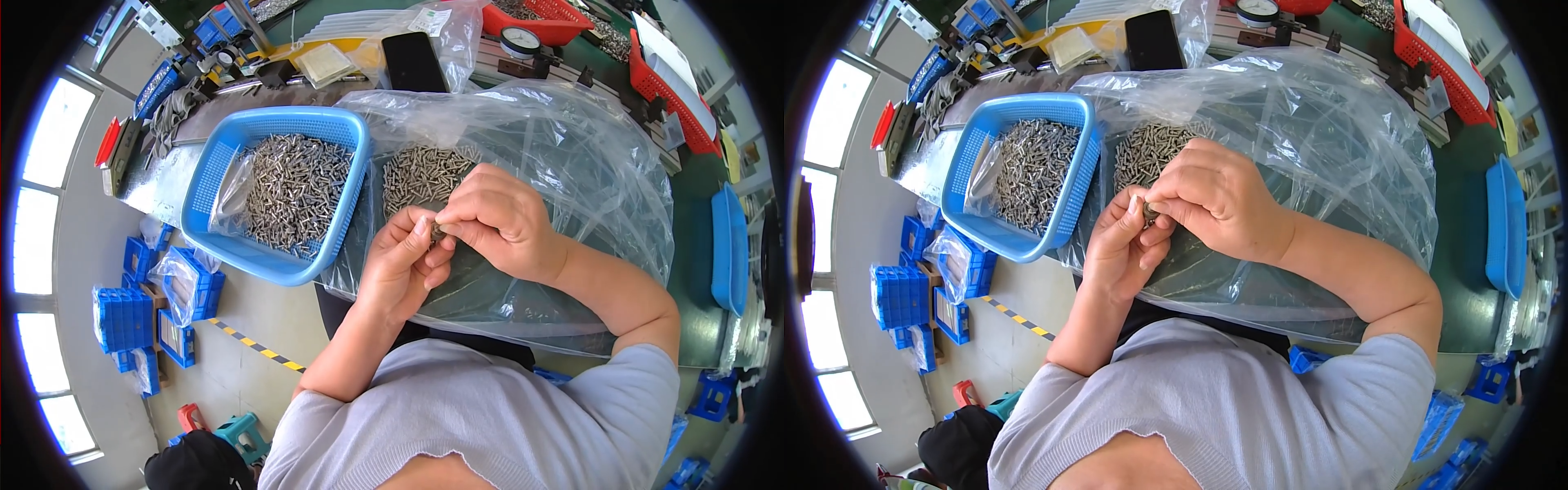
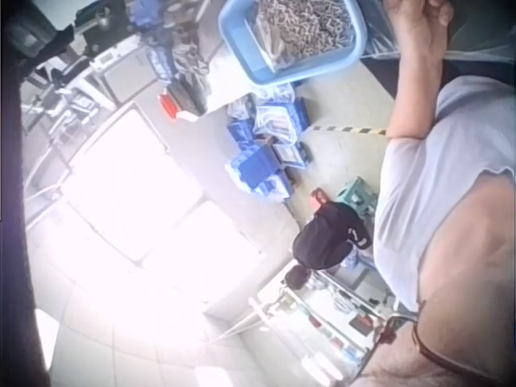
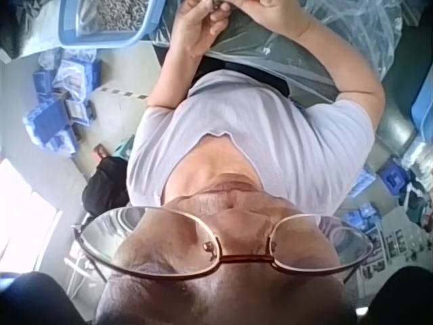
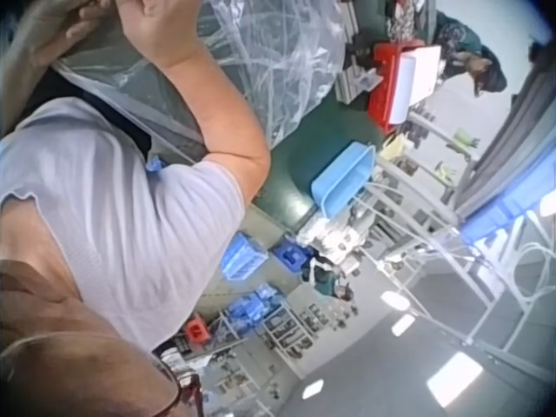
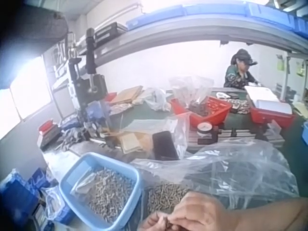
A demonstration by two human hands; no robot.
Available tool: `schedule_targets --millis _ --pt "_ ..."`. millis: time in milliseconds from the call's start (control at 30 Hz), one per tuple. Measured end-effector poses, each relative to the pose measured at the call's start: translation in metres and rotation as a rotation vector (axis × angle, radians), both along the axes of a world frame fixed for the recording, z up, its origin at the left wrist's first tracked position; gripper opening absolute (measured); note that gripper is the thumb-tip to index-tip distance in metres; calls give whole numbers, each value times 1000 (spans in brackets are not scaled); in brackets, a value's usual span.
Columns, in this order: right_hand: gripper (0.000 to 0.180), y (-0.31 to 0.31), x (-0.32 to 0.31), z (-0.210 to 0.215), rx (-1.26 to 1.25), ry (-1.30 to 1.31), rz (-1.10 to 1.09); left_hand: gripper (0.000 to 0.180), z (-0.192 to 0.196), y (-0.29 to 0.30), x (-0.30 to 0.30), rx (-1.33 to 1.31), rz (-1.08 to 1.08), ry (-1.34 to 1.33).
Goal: Assembling small metal pins into a circular base component at a factory workbench.
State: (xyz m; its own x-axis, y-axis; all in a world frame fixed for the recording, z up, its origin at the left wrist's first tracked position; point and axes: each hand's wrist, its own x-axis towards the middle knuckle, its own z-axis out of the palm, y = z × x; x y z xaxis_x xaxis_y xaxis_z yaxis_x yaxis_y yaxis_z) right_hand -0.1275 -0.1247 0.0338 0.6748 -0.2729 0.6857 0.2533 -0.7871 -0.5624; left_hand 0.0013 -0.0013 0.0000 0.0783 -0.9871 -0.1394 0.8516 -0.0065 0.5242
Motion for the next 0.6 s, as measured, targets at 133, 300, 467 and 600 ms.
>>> schedule_targets --millis 133,300,467,600 --pt "12 -2 -1 -4 30 85 37 14 -2 0 2 -3 -9 6" --pt "9 -1 -3 -4 134 115 51 15 0 0 0 -11 8 7" --pt "15 2 -6 0 723 249 9 17 1 1 0 -17 -2 9" --pt "21 -3 -5 -7 417 243 162 21 -1 0 1 -6 -28 -31"
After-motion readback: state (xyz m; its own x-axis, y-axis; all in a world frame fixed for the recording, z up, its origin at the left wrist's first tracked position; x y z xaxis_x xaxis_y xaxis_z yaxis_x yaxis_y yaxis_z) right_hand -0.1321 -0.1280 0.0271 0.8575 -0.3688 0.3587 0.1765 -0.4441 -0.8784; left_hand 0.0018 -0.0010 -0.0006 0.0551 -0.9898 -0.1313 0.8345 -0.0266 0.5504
